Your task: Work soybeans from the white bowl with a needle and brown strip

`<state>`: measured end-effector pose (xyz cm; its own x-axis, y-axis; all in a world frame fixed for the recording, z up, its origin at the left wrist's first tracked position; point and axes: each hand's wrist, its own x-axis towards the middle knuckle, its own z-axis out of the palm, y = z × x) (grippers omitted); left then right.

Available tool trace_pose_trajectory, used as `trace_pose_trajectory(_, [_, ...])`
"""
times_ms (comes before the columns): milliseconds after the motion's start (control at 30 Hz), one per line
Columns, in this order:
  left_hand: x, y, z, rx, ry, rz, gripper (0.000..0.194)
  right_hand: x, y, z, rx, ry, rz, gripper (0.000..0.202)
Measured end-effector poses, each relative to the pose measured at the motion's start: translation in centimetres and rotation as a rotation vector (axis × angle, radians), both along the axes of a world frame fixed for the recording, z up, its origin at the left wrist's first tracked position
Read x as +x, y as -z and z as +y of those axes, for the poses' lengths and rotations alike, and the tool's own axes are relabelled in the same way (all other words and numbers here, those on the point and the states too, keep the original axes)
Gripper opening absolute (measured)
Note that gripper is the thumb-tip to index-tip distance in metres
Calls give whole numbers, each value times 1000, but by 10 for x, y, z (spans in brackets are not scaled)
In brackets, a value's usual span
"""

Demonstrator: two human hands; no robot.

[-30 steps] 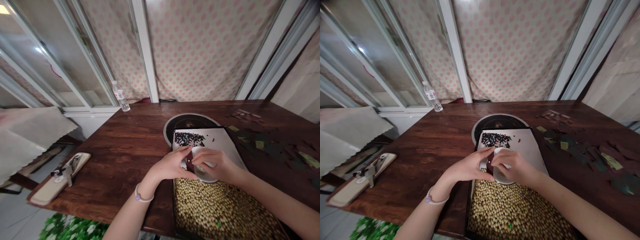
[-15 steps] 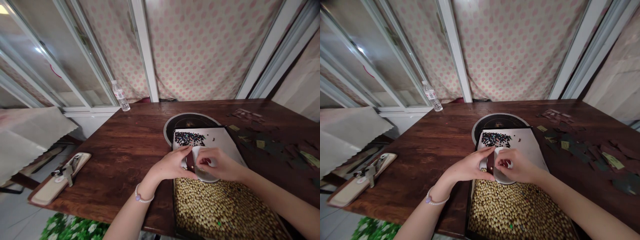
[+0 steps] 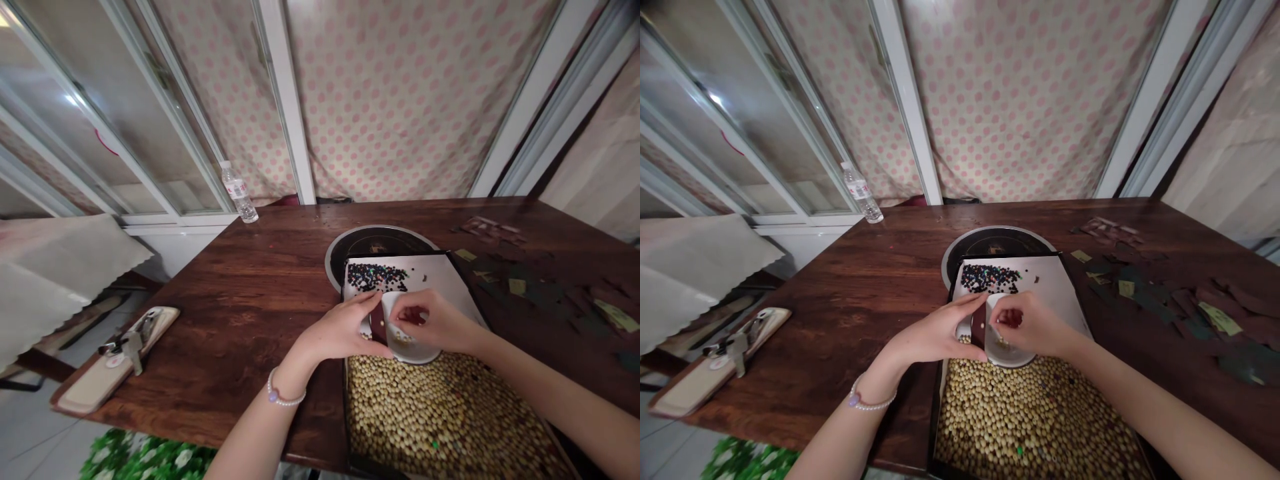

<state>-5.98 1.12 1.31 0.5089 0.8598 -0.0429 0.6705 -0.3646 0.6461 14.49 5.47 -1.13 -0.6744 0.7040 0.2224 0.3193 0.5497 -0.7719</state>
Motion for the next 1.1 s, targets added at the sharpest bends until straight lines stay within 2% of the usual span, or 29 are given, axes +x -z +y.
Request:
trace_pose_trajectory(67, [0, 0, 0, -3, 7, -7, 100, 0, 1, 0, -15, -32, -5, 12])
trace_pose_trajectory(167, [0, 0, 1, -5, 16, -2, 100, -1, 1, 0, 46, 85, 28, 13])
trace_pose_trajectory(200, [0, 0, 2, -7, 14, 4, 100, 0, 1, 0, 49, 75, 23, 13])
trace_pose_trajectory(300, [0, -1, 2, -22, 6, 25, 103, 0, 0, -1, 0, -70, -31, 12])
trace_pose_trajectory(333, [0, -2, 2, -25, 5, 29, 103, -1, 0, -1, -3, -68, -32, 12])
trace_pose_trajectory(433, [0, -3, 2, -28, 7, 42, 103, -2, -1, -1, 34, 56, 9, 13])
trace_pose_trajectory(567, [0, -3, 2, -39, 17, 68, 103, -4, -1, 0, 27, -39, -34, 11])
trace_pose_trajectory(733, [-1, 0, 4, 7, 43, 14, 100, -4, 1, 0, 65, 72, -4, 12])
trace_pose_trajectory(867, [0, 3, 7, 23, 26, -43, 94, -5, 1, 0, 33, -18, -48, 10])
trace_pose_trajectory(1000, [1, 3, 7, 25, 19, -55, 96, -6, 1, 0, 23, 89, 3, 11])
trace_pose_trajectory(1100, [0, 4, 8, 26, 7, -26, 96, -5, 0, 0, -38, -13, -29, 9])
